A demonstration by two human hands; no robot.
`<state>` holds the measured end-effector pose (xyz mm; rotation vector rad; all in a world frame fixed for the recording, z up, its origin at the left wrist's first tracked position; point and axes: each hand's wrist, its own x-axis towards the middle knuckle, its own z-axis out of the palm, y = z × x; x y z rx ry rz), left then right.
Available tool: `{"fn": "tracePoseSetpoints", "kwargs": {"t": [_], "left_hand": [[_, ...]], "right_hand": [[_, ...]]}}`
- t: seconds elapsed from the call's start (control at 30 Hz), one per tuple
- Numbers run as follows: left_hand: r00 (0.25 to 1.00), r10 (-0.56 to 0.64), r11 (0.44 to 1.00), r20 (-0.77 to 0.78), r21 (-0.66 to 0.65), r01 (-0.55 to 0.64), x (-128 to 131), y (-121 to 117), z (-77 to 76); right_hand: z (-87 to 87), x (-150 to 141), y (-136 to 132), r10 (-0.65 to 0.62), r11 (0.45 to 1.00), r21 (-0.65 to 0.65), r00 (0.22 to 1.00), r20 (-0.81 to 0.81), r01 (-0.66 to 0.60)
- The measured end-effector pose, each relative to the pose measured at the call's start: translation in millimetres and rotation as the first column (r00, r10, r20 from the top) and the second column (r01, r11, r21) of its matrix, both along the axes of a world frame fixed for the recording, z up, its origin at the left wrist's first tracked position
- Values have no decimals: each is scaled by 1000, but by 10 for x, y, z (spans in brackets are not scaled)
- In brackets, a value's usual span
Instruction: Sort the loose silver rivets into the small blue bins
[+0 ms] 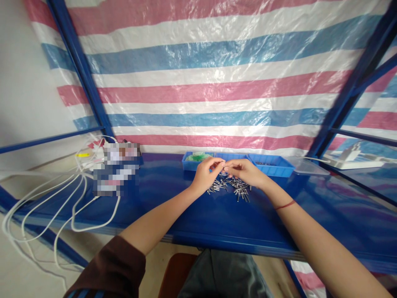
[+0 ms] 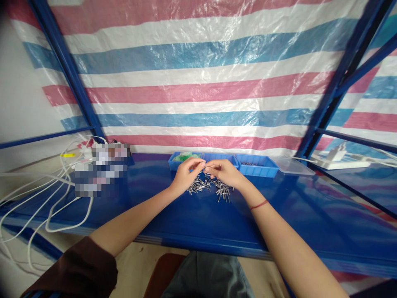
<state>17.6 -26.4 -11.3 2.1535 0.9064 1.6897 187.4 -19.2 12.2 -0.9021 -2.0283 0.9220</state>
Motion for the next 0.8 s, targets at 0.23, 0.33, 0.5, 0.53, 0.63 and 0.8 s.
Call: {"fn": "tracePoseSetpoints", "kwargs": {"t": [0.23, 0.33, 0.5, 0.53, 0.63, 0.8], "left_hand": [[998, 29, 999, 60, -21, -28, -17, 10, 9], [997, 34, 993, 73, -112, -26, -13, 17, 2], [1000, 10, 965, -3, -262, -10, 8, 64, -68], [999, 12, 959, -31, -282, -20, 10, 72, -86], [983, 15, 961, -181, -270, -64, 6, 76, -125], [839, 1, 997, -543, -69, -46, -29, 39, -135]], "right_hand": [[79, 15, -4, -167, 963, 175, 964, -205, 204], [93, 2, -48, -198, 942, 250, 972, -129, 226], [99, 39, -35, -293, 888, 356, 955, -49, 290], [107, 83, -8, -343, 861, 377, 937, -67, 342], [131, 306, 109, -566, 701, 449, 815, -122, 554], [42, 746, 289, -851, 446, 492, 524, -27, 748]]}}
